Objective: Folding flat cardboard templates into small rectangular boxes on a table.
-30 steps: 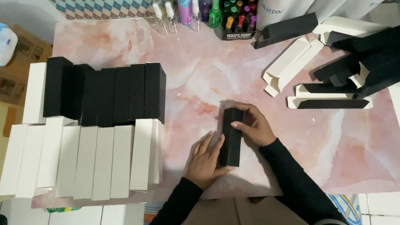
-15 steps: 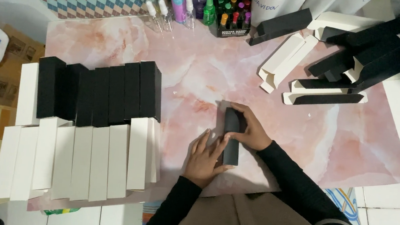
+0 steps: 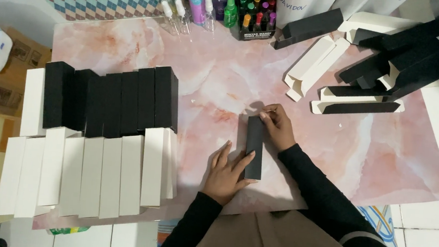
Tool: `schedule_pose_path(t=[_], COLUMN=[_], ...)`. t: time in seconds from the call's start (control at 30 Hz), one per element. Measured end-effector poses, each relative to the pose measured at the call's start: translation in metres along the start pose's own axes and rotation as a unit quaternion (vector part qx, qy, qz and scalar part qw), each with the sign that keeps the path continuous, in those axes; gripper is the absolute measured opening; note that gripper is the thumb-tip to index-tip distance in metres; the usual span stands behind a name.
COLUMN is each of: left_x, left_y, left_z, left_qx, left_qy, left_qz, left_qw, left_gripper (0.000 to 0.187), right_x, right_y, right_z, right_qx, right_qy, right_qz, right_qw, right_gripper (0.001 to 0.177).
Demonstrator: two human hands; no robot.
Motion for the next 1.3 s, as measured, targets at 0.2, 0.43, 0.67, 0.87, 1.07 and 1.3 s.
schedule_pose_path(t=[0.2,0.43,0.67,0.87,1.07,1.3], left_x=[-0.009,-0.008,-0.001,0.003,-0.002,-0.002], left_y=[-0.001,0.000,0.010,0.011,0.008,0.005], left_z=[0.002,0.001,0.000,0.000,0.002,0.009], left_qx=[0.012,-0.054,-0.062,-0.071,-0.035,0.043], left_qy=[0.009,0.052,0.065,0.058,0.052,0.011], left_qz=[0.044,0.062,0.051,0.047,0.045,0.227], left_qw=[0.999,0.995,0.995,0.995,0.997,0.973], left_gripper=[0.083,0.096,0.086,0.076,0.081,0.069], right_x=[0.002,-0.019,-0.025,-0.041,-0.028,-0.032], right_y=[0.005,-0.020,-0.031,-0.035,-0.047,-0.070], right_z=[0.017,0.038,0.024,0.039,0.078,0.128], right_qx=[-0.039,-0.137,-0.083,-0.050,-0.030,-0.077], right_qy=[0.029,0.178,0.151,0.130,0.096,0.055], right_qz=[-0.089,0.169,0.204,0.173,0.163,0.086], right_qw=[0.995,0.960,0.964,0.975,0.981,0.992], right_gripper=[0.046,0.106,0.051,0.051,0.062,0.052])
Point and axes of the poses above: each hand's wrist, its own z-axis away from the middle knuckle, its own y-axis out of the back of the hand, x = y × z, the point moved 3 cm from there along -z, towards the middle knuckle, and after that the axes turned 14 degrees about -x, right-handed, at the moved point
